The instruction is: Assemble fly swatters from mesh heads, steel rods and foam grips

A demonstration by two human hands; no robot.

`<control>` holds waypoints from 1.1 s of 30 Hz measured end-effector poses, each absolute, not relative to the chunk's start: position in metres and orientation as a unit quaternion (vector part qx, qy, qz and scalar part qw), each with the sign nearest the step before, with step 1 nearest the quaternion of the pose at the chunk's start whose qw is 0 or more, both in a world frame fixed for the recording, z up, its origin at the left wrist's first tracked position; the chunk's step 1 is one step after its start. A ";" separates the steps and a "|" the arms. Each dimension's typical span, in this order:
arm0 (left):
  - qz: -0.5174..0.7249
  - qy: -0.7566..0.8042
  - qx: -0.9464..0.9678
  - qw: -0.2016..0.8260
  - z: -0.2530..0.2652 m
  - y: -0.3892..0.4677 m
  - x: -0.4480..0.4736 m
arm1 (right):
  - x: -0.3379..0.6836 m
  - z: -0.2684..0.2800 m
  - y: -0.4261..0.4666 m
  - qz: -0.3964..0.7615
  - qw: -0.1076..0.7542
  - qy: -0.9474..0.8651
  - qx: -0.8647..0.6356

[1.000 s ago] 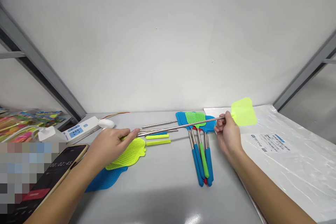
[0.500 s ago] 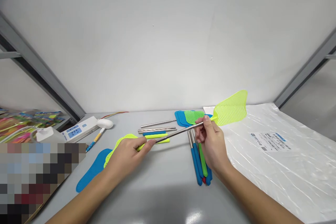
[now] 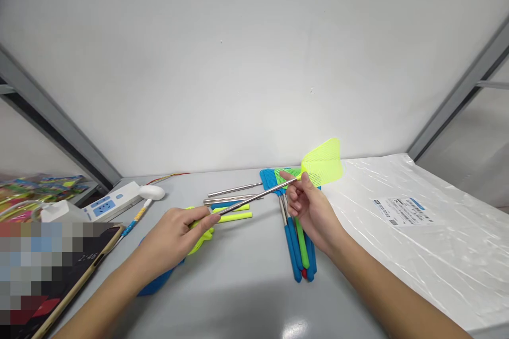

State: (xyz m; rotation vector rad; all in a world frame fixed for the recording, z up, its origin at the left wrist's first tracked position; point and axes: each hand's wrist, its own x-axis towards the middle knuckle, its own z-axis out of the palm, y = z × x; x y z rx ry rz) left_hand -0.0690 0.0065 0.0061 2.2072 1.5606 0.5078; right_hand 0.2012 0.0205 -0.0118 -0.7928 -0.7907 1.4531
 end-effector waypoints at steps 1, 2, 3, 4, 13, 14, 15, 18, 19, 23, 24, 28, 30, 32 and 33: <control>0.181 0.561 0.782 0.201 0.008 0.006 -0.071 | 0.202 -0.012 0.021 0.649 0.589 -0.341 -0.341; 0.182 0.564 0.778 0.207 0.009 0.006 -0.073 | 0.204 -0.012 0.022 0.661 0.568 -0.348 -0.345; 0.185 0.566 0.774 0.215 0.009 0.006 -0.074 | 0.205 -0.013 0.023 0.662 0.550 -0.366 -0.353; 0.191 0.565 0.770 0.225 0.009 0.006 -0.075 | 0.207 -0.015 0.024 0.649 0.535 -0.396 -0.368; 0.212 0.538 0.740 0.343 0.003 0.002 -0.070 | 0.226 -0.008 0.034 0.486 0.684 -0.435 -0.327; 0.201 0.535 0.747 0.340 0.003 0.001 -0.069 | 0.229 -0.004 0.034 0.471 0.720 -0.393 -0.325; 0.188 0.532 0.754 0.336 0.004 0.001 -0.069 | 0.232 -0.001 0.034 0.453 0.746 -0.354 -0.336; 0.161 0.519 0.768 0.339 0.007 -0.001 -0.070 | 0.240 0.003 0.038 0.425 0.771 -0.271 -0.389; 0.158 0.515 0.769 0.344 0.008 -0.001 -0.071 | 0.242 0.002 0.040 0.427 0.768 -0.258 -0.402; 0.163 0.518 0.761 0.356 0.011 -0.001 -0.076 | 0.240 -0.009 0.045 0.430 0.750 -0.273 -0.422; 0.162 0.522 0.757 0.357 0.011 -0.001 -0.077 | 0.239 -0.011 0.045 0.431 0.747 -0.281 -0.422; 0.154 0.528 0.748 0.372 0.013 0.001 -0.080 | 0.233 -0.010 0.043 0.440 0.737 -0.304 -0.414; 0.154 0.526 0.744 0.382 0.014 0.002 -0.080 | 0.230 -0.008 0.040 0.444 0.733 -0.323 -0.402; 0.157 0.523 0.741 0.392 0.015 0.001 -0.078 | 0.225 -0.006 0.036 0.451 0.726 -0.339 -0.393; 0.158 0.522 0.738 0.397 0.015 0.000 -0.076 | 0.221 -0.007 0.033 0.457 0.720 -0.345 -0.392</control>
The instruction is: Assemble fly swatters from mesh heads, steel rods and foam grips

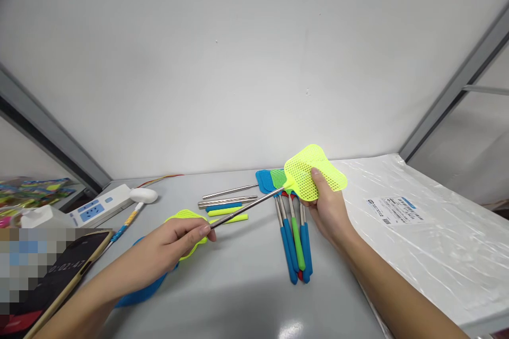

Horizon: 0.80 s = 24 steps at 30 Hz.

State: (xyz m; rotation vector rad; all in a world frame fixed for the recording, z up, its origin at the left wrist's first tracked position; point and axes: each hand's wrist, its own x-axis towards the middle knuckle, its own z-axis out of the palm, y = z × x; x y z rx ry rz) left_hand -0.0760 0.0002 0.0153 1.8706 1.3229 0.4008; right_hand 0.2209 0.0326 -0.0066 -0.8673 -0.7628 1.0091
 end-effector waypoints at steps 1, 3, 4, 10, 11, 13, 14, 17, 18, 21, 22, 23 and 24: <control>0.158 0.521 0.735 0.403 0.015 -0.001 -0.073 | 0.216 -0.008 0.029 0.465 0.710 -0.351 -0.395; 0.160 0.518 0.726 0.423 0.014 -0.004 -0.065 | 0.206 -0.013 0.022 0.486 0.677 -0.374 -0.408; 0.161 0.515 0.721 0.435 0.012 -0.006 -0.060 | 0.201 -0.015 0.018 0.496 0.658 -0.387 -0.413; 0.178 0.504 0.698 0.477 0.002 -0.011 -0.046 | 0.187 -0.024 0.005 0.503 0.621 -0.415 -0.435; 0.179 0.505 0.693 0.482 0.001 -0.012 -0.046 | 0.188 -0.023 0.005 0.501 0.622 -0.413 -0.438; 0.180 0.503 0.684 0.496 0.001 -0.013 -0.047 | 0.190 -0.020 0.006 0.510 0.617 -0.406 -0.441; 0.180 0.499 0.681 0.505 0.001 -0.013 -0.047 | 0.191 -0.018 0.006 0.519 0.613 -0.400 -0.441; 0.168 0.481 0.677 0.532 0.004 -0.017 -0.045 | 0.194 -0.014 0.008 0.543 0.607 -0.377 -0.441; 0.162 0.476 0.677 0.537 0.004 -0.018 -0.045 | 0.194 -0.013 0.008 0.546 0.607 -0.372 -0.441; 0.164 0.484 0.673 0.534 0.002 -0.020 -0.043 | 0.195 -0.013 0.009 0.550 0.604 -0.371 -0.441; 0.172 0.490 0.669 0.532 0.000 -0.020 -0.043 | 0.195 -0.013 0.009 0.552 0.602 -0.375 -0.438; 0.180 0.494 0.664 0.532 -0.002 -0.020 -0.043 | 0.195 -0.014 0.010 0.553 0.600 -0.381 -0.434; 0.190 0.494 0.659 0.535 -0.004 -0.019 -0.044 | 0.196 -0.014 0.010 0.554 0.598 -0.387 -0.430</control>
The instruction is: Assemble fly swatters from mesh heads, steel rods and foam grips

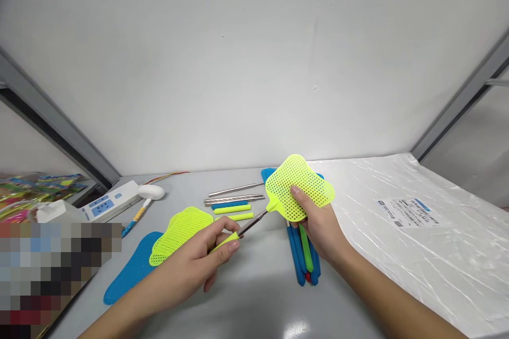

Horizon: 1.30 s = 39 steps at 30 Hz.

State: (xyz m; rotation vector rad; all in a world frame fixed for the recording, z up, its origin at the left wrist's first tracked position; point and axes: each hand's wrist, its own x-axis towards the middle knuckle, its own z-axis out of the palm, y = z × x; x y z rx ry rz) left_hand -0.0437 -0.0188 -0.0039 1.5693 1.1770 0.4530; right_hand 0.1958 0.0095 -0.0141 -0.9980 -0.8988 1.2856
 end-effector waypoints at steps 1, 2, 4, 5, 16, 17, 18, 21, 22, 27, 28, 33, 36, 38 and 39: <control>0.200 0.491 0.654 0.539 -0.006 -0.018 -0.044 | 0.196 -0.014 0.010 0.554 0.596 -0.393 -0.428; 0.208 0.487 0.651 0.544 -0.007 -0.017 -0.044 | 0.197 -0.014 0.010 0.555 0.592 -0.399 -0.427; 0.218 0.479 0.651 0.546 -0.008 -0.015 -0.044 | 0.198 -0.014 0.010 0.553 0.586 -0.406 -0.431; 0.221 0.477 0.654 0.544 -0.008 -0.014 -0.044 | 0.199 -0.014 0.010 0.552 0.583 -0.409 -0.434; 0.219 0.437 0.648 0.584 -0.015 -0.014 -0.040 | 0.204 -0.011 0.013 0.578 0.562 -0.426 -0.411; 0.220 0.432 0.642 0.594 -0.017 -0.014 -0.040 | 0.205 -0.011 0.014 0.579 0.560 -0.425 -0.413; 0.222 0.427 0.635 0.604 -0.018 -0.014 -0.040 | 0.205 -0.011 0.015 0.580 0.557 -0.427 -0.415; 0.241 0.401 0.608 0.641 -0.019 -0.013 -0.041 | 0.208 -0.014 0.016 0.584 0.532 -0.454 -0.411; 0.251 0.391 0.594 0.657 -0.018 -0.012 -0.041 | 0.209 -0.015 0.017 0.582 0.523 -0.471 -0.407; 0.308 0.352 0.500 0.729 -0.012 -0.013 -0.038 | 0.208 -0.014 0.011 0.432 0.446 -0.636 -0.459; 0.323 0.349 0.476 0.740 -0.012 -0.014 -0.037 | 0.206 -0.015 0.009 0.377 0.423 -0.678 -0.469; 0.394 0.350 0.354 0.773 -0.016 -0.014 -0.035 | 0.193 -0.024 -0.001 0.192 0.325 -0.843 -0.384; 0.394 0.334 0.349 0.782 -0.021 -0.014 -0.035 | 0.188 -0.025 -0.006 0.134 0.320 -0.876 -0.336; 0.376 0.321 0.375 0.784 -0.023 -0.014 -0.035 | 0.186 -0.020 -0.010 0.124 0.304 -0.880 -0.344; 0.367 0.317 0.391 0.782 -0.024 -0.014 -0.035 | 0.184 -0.017 -0.013 0.125 0.290 -0.881 -0.353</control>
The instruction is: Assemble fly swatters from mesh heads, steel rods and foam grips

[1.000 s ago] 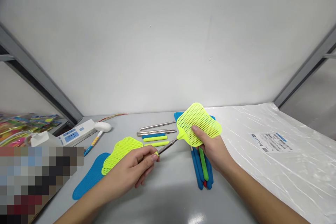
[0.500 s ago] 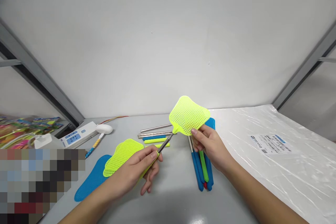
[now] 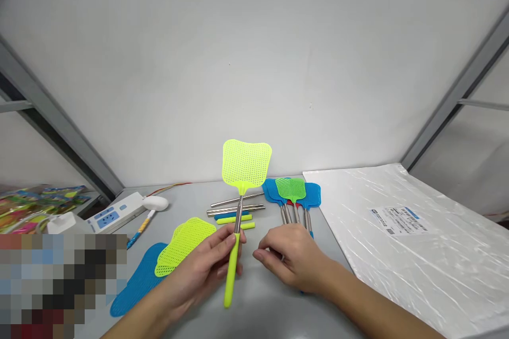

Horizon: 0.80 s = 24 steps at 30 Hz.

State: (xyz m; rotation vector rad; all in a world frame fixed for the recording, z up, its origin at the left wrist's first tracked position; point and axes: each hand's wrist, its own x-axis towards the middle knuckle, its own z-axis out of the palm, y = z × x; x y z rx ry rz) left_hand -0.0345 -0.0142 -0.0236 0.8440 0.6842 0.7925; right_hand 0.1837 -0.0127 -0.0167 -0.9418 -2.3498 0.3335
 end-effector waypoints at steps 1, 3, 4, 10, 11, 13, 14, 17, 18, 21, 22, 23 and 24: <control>0.359 0.314 0.407 0.779 -0.024 -0.014 -0.034 | 0.181 -0.013 -0.015 0.127 0.274 -0.882 -0.362; 0.351 0.310 0.434 0.770 -0.024 -0.014 -0.032 | 0.174 -0.005 -0.021 0.131 0.246 -0.884 -0.375; 0.350 0.308 0.443 0.766 -0.024 -0.014 -0.031 | 0.169 -0.002 -0.024 0.134 0.233 -0.883 -0.385; 0.353 0.307 0.472 0.747 -0.025 -0.015 -0.026 | 0.149 0.000 -0.041 0.191 0.192 -0.816 -0.511; 0.361 0.313 0.472 0.740 -0.025 -0.015 -0.026 | 0.148 -0.002 -0.045 0.201 0.194 -0.804 -0.525; 0.391 0.328 0.458 0.728 -0.027 -0.014 -0.027 | 0.147 -0.007 -0.053 0.213 0.204 -0.789 -0.539; 0.409 0.333 0.445 0.723 -0.027 -0.013 -0.028 | 0.147 -0.010 -0.058 0.214 0.210 -0.785 -0.541; 0.429 0.346 0.424 0.719 -0.027 -0.010 -0.030 | 0.144 -0.018 -0.073 0.209 0.230 -0.778 -0.546; 0.422 0.349 0.427 0.720 -0.027 -0.009 -0.031 | 0.144 -0.021 -0.076 0.205 0.236 -0.774 -0.550; 0.385 0.353 0.457 0.720 -0.026 -0.009 -0.031 | 0.147 -0.026 -0.080 0.187 0.254 -0.756 -0.574; 0.372 0.353 0.468 0.719 -0.026 -0.010 -0.030 | 0.150 -0.026 -0.079 0.174 0.252 -0.746 -0.591; 0.361 0.356 0.480 0.716 -0.026 -0.011 -0.029 | 0.154 -0.026 -0.077 0.156 0.243 -0.735 -0.614; 0.349 0.361 0.491 0.712 -0.026 -0.012 -0.029 | 0.159 -0.024 -0.074 0.135 0.228 -0.722 -0.640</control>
